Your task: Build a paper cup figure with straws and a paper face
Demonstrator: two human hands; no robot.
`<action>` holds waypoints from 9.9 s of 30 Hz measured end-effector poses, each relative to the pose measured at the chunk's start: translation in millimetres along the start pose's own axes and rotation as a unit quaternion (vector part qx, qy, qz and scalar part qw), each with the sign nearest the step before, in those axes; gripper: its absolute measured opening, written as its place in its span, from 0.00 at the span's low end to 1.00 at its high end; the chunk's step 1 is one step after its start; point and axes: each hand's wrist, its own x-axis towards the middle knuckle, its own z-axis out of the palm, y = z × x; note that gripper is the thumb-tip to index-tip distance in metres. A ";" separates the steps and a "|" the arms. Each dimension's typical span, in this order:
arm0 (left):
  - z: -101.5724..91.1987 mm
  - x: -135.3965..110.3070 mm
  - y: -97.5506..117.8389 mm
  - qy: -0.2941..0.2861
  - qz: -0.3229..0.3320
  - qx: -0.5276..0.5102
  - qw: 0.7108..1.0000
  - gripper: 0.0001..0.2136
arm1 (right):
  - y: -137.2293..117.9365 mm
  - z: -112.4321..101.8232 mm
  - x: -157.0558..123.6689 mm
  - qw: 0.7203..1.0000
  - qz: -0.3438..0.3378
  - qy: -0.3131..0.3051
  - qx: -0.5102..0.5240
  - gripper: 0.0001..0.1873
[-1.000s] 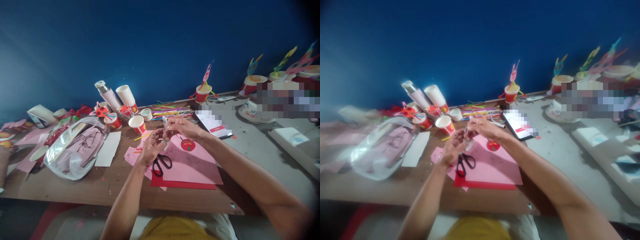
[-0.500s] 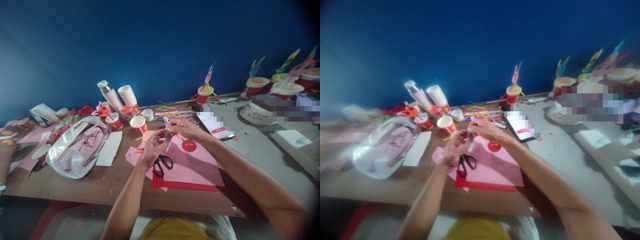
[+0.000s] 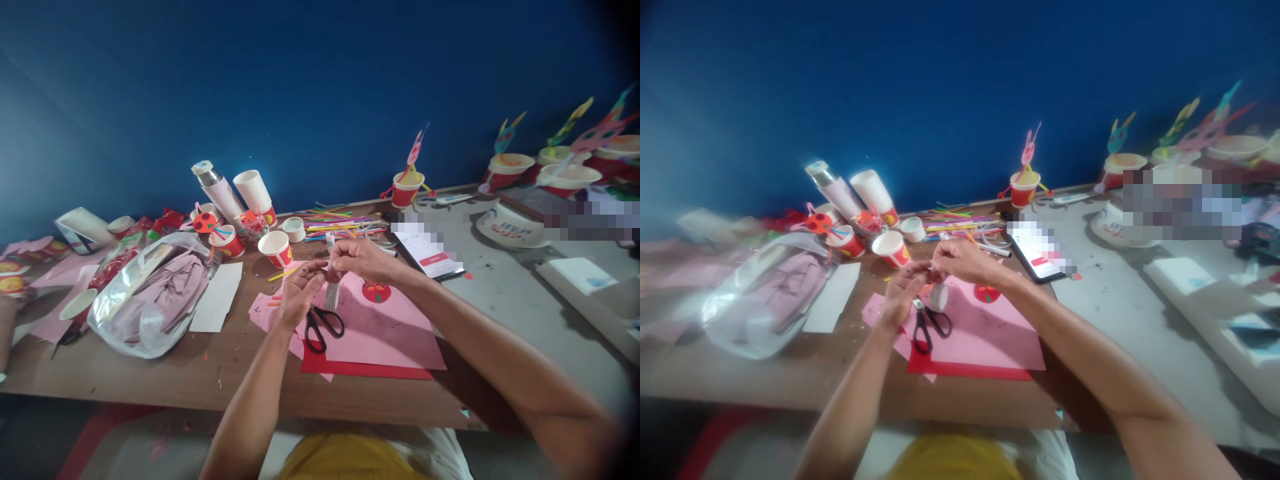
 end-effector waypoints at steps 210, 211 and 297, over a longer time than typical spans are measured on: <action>-29.4 -109.0 8.4 0.304 -0.065 -0.048 0.949 0.08 | 11.9 -5.2 -76.7 0.875 0.013 -0.176 -0.451 0.16; -29.9 -108.8 8.0 0.302 -0.067 -0.058 0.949 0.08 | 14.5 -5.3 -77.6 0.874 0.010 -0.171 -0.454 0.17; 10.2 -124.2 4.5 0.089 -0.194 -0.064 0.975 0.12 | 28.9 35.8 -80.4 0.959 -0.177 -0.140 -0.171 0.15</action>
